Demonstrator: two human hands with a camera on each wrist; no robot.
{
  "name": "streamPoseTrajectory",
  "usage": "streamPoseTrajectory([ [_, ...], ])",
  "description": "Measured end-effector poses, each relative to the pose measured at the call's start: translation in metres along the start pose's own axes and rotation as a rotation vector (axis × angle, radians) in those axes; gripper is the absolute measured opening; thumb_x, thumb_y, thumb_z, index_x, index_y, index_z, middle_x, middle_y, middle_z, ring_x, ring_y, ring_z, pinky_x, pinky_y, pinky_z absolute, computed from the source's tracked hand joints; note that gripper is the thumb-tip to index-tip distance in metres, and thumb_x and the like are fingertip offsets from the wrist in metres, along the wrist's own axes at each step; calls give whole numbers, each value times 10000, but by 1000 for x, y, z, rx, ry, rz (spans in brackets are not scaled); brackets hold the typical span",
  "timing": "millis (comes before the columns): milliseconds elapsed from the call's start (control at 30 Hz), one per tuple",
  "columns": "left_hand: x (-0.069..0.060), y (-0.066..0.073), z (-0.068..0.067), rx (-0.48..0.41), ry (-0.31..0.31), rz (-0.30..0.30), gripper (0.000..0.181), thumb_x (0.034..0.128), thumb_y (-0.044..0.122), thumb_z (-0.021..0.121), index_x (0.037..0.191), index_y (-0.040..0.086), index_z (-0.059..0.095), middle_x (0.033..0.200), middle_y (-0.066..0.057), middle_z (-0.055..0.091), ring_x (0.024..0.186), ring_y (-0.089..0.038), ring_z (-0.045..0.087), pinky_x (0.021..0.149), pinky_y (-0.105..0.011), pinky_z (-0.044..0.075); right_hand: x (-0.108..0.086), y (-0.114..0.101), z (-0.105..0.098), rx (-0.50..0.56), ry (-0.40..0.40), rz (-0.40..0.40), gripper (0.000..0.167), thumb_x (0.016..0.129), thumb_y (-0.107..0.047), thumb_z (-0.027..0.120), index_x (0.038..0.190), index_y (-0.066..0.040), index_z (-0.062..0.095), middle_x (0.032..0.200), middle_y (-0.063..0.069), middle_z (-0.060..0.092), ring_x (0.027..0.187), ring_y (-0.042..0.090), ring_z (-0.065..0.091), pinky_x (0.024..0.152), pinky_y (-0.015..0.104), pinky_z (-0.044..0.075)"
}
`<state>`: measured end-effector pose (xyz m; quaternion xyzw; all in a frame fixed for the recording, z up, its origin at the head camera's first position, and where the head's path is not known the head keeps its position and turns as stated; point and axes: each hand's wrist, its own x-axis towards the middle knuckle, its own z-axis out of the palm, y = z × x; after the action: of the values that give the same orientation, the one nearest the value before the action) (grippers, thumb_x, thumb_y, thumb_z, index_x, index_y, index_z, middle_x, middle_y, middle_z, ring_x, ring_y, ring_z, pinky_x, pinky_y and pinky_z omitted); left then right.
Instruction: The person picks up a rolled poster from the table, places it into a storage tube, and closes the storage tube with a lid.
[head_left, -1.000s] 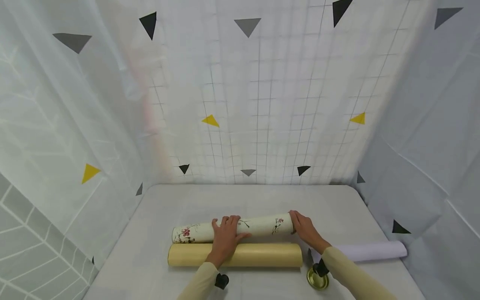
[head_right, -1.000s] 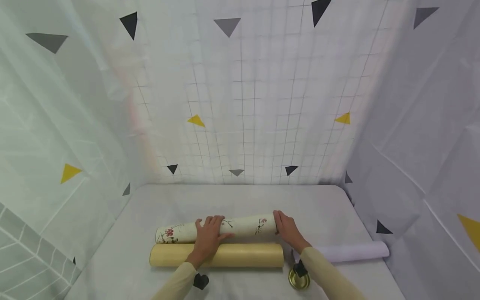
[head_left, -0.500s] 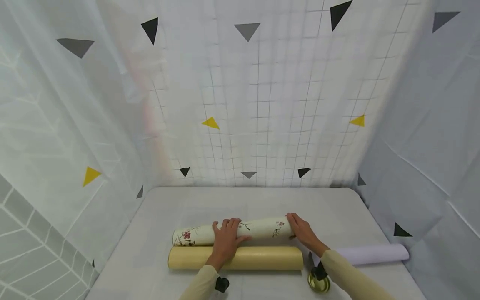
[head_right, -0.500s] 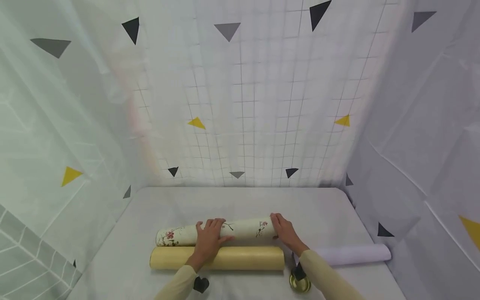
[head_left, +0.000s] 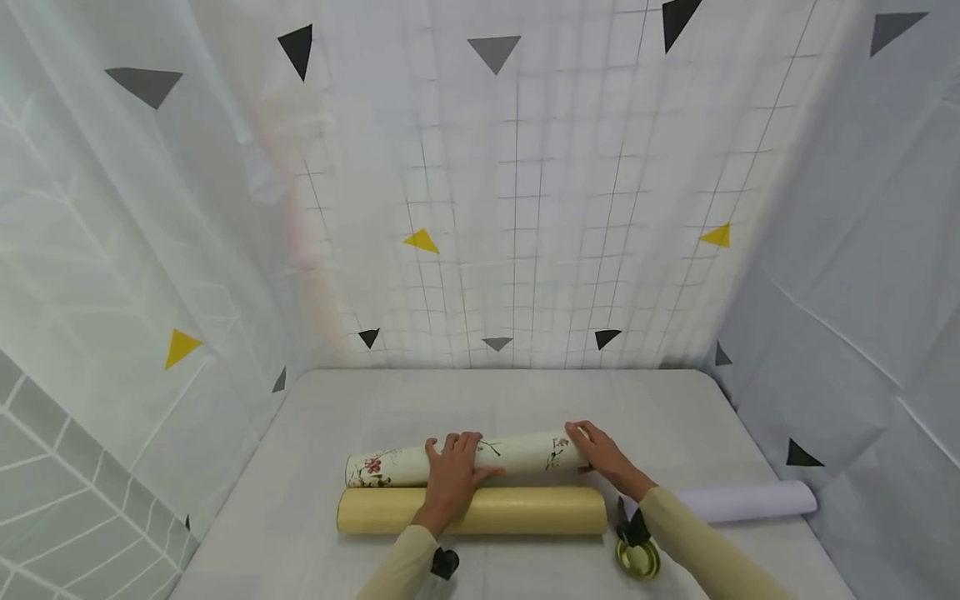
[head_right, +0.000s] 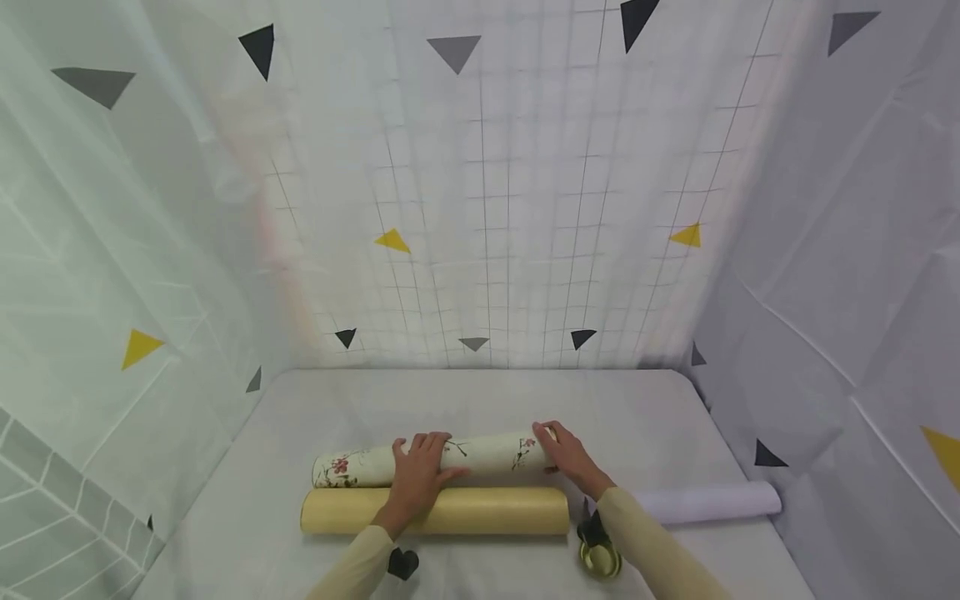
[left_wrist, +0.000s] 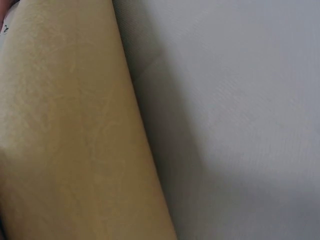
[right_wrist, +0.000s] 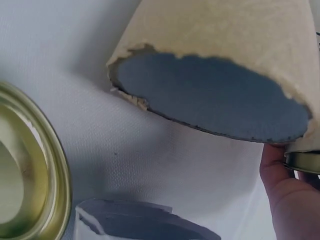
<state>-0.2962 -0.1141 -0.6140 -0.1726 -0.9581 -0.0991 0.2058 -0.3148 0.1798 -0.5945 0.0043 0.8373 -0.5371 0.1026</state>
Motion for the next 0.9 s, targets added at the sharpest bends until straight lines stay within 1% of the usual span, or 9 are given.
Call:
streamPoseTrajectory([
  [167, 2, -1, 0, -1, 2, -7, 713, 834, 699, 614, 1336, 193, 618, 1286, 14, 685, 1185, -222, 603, 1029, -610, 387, 4, 0, -1, 20, -36, -16, 555, 1115, -466, 346, 1425, -19, 457, 1178, 165, 605, 915, 192, 594, 765, 346, 546],
  [333, 1, 0, -2, -11, -1, -8, 708, 829, 690, 624, 1332, 192, 623, 1281, 11, 690, 1178, -225, 604, 1026, -608, 388, 7, 4, -2, 63, -58, -24, 514, 1120, -446, 346, 1403, -31, 460, 1131, 135, 586, 866, 194, 544, 718, 318, 476],
  [467, 2, 1, -2, -4, 8, -1, 705, 830, 688, 622, 1330, 192, 620, 1278, 14, 688, 1173, -220, 600, 1023, -601, 391, 6, 4, -1, 74, -57, -40, 492, 1124, -432, 341, 1388, -36, 466, 1151, 144, 582, 864, 205, 541, 709, 329, 465],
  [667, 4, 1, -2, -10, 24, 7, 705, 827, 671, 644, 1333, 180, 618, 1276, 7, 683, 1173, -228, 598, 1023, -612, 392, 4, 2, -1, 80, -43, -40, 488, 1128, -433, 320, 1396, -47, 449, 1201, 155, 564, 910, 216, 551, 751, 346, 476],
  [767, 4, 0, -1, -15, 17, 4, 705, 830, 668, 645, 1338, 181, 614, 1284, 8, 681, 1182, -227, 595, 1031, -612, 385, 5, 3, -1, 94, -39, -49, 477, 1131, -418, 318, 1394, -41, 443, 1192, 150, 554, 911, 214, 541, 746, 347, 469],
  [900, 3, 0, -1, -27, -9, -5, 703, 836, 672, 637, 1337, 180, 614, 1293, 1, 682, 1190, -237, 597, 1034, -616, 381, 4, 5, 1, 109, -47, -62, 458, 1137, -395, 299, 1381, -34, 443, 1160, 149, 538, 884, 213, 513, 719, 339, 443],
])
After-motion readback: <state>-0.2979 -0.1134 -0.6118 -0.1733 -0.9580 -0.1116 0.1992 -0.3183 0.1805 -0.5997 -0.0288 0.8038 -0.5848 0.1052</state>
